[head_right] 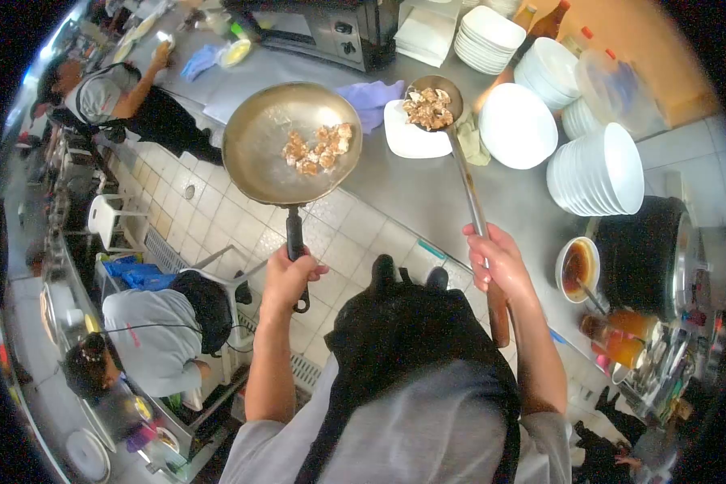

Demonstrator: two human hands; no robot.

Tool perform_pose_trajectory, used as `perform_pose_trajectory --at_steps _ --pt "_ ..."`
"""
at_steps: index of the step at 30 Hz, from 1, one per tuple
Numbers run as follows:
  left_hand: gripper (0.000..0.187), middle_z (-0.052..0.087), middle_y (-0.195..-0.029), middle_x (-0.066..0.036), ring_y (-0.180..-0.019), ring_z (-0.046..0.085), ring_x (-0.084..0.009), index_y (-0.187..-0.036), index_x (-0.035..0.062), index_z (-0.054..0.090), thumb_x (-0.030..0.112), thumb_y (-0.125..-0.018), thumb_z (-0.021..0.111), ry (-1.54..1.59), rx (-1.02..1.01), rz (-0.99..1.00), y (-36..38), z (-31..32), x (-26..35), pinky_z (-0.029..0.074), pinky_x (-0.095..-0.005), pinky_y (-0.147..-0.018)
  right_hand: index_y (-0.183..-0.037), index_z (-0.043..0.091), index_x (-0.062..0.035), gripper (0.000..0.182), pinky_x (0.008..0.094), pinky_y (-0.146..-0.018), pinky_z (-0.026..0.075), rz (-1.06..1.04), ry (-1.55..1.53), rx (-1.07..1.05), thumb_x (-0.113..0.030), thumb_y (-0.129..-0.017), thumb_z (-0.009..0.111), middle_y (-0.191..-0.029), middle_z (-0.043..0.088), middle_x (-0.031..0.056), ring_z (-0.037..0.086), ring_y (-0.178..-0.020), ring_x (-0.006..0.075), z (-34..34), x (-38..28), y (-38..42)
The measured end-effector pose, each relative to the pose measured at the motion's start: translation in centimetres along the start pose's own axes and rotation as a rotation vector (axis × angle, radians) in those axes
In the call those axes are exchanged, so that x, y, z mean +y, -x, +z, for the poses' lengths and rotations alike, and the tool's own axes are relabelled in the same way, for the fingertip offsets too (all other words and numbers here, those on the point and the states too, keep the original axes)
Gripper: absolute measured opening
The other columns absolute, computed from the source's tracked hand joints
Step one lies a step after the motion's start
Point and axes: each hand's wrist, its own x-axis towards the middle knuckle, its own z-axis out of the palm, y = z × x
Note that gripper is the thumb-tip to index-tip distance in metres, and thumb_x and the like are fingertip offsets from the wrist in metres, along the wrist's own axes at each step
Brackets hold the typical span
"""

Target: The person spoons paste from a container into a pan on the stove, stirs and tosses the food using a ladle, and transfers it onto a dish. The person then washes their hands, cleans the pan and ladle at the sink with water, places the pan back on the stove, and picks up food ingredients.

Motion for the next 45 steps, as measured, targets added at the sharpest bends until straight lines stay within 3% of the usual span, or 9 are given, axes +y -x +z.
perform_pose_trajectory --at_steps 6,9,11,14,21,33,35,37,45 --pt "0.009 0.060 -0.070 -0.008 -0.071 0.069 -0.0199 -0.084 -0.0017 0.054 0.003 -0.077 0.057 0.024 0.015 0.006 0.3 0.4 -0.2 0.052 -0.0283 -0.064 -0.116 0.052 -0.0020 0.025 0.0249 -0.036 0.034 -0.031 0.286 0.049 -0.016 -0.095 0.054 -0.063 0.044 -0.0024 0.039 -0.040 0.0070 -1.4 2.1 -0.6" --pt "0.009 0.060 -0.068 -0.008 -0.070 0.068 -0.0202 -0.083 -0.0015 0.053 0.002 -0.077 0.057 0.000 0.015 0.019 0.4 0.4 -0.3 0.051 -0.0281 -0.064 -0.118 0.052 -0.0014 0.027 0.0309 -0.043 0.041 -0.061 0.502 0.045 -0.017 -0.096 0.054 -0.064 0.051 0.0045 0.049 -0.044 0.0141 -2.9 3.1 -0.5" --pt "0.008 0.059 -0.067 -0.008 -0.070 0.068 -0.0204 -0.083 -0.0013 0.053 0.002 -0.077 0.057 -0.041 0.016 0.021 0.6 0.6 -0.3 0.051 -0.0280 -0.064 -0.119 0.053 -0.0012 0.029 0.0374 -0.053 0.046 -0.517 0.970 0.180 -0.016 -0.094 0.056 -0.067 0.058 0.0134 0.058 -0.053 0.0234 -4.1 4.7 -1.1" --pt "0.009 0.058 -0.066 -0.008 -0.069 0.067 -0.0203 -0.084 -0.0019 0.053 0.001 -0.077 0.057 0.026 0.017 0.049 0.9 0.7 -0.4 0.051 -0.0282 -0.064 -0.119 0.054 -0.0014 0.030 0.0406 -0.061 0.048 -0.387 0.961 0.286 -0.016 -0.094 0.057 -0.072 0.060 0.0193 0.061 -0.062 0.0289 -2.8 3.4 0.2" --pt "0.012 0.061 -0.073 -0.009 -0.069 0.067 -0.0182 -0.089 -0.0035 0.055 0.004 -0.079 0.057 -0.133 0.024 0.085 2.4 0.2 -0.4 0.050 -0.0288 -0.062 -0.122 0.055 -0.0022 0.032 0.0349 -0.060 0.045 -0.270 0.699 0.210 -0.013 -0.092 0.060 -0.068 0.054 0.0138 0.056 -0.062 0.0214 -1.5 1.0 3.6" --pt "0.024 0.064 -0.068 -0.013 -0.071 0.069 -0.0225 -0.092 -0.0060 0.061 0.013 -0.079 0.060 -0.434 0.147 0.235 1.9 2.3 0.6 0.051 -0.0362 -0.064 -0.118 0.051 -0.0007 0.029 0.0366 -0.054 0.046 -0.576 1.045 -0.019 -0.020 -0.097 0.056 -0.068 0.054 0.0118 0.060 -0.059 0.0202 4.5 2.3 0.3" --pt "0.026 0.065 -0.070 -0.017 -0.073 0.068 -0.0296 -0.092 -0.0046 0.062 0.017 -0.078 0.061 -0.482 0.170 0.235 1.3 2.9 1.3 0.051 -0.0409 -0.067 -0.117 0.052 -0.0015 0.028 0.0314 -0.045 0.043 -0.078 0.712 -0.146 -0.022 -0.098 0.055 -0.065 0.050 0.0040 0.051 -0.049 0.0137 6.1 0.1 1.6" --pt "0.025 0.065 -0.083 -0.032 -0.086 0.065 -0.0481 -0.091 -0.0069 0.059 0.016 -0.082 0.057 -0.481 0.183 0.225 1.2 3.1 2.4 0.050 -0.0518 -0.077 -0.116 0.053 -0.0021 0.027 0.0291 -0.041 0.040 0.022 0.552 -0.164 -0.022 -0.098 0.055 -0.065 0.047 0.0007 0.046 -0.045 0.0109 7.3 -1.0 2.2" --pt "0.027 0.066 -0.082 -0.029 -0.083 0.066 -0.0461 -0.092 -0.0061 0.058 0.019 -0.081 0.060 -0.646 0.219 0.250 0.1 3.1 3.0 0.051 -0.0506 -0.077 -0.116 0.055 -0.0028 0.027 0.0257 -0.036 0.034 0.310 0.051 -0.337 -0.023 -0.098 0.056 -0.065 0.044 -0.0027 0.038 -0.042 0.0071 9.9 -2.3 4.1"
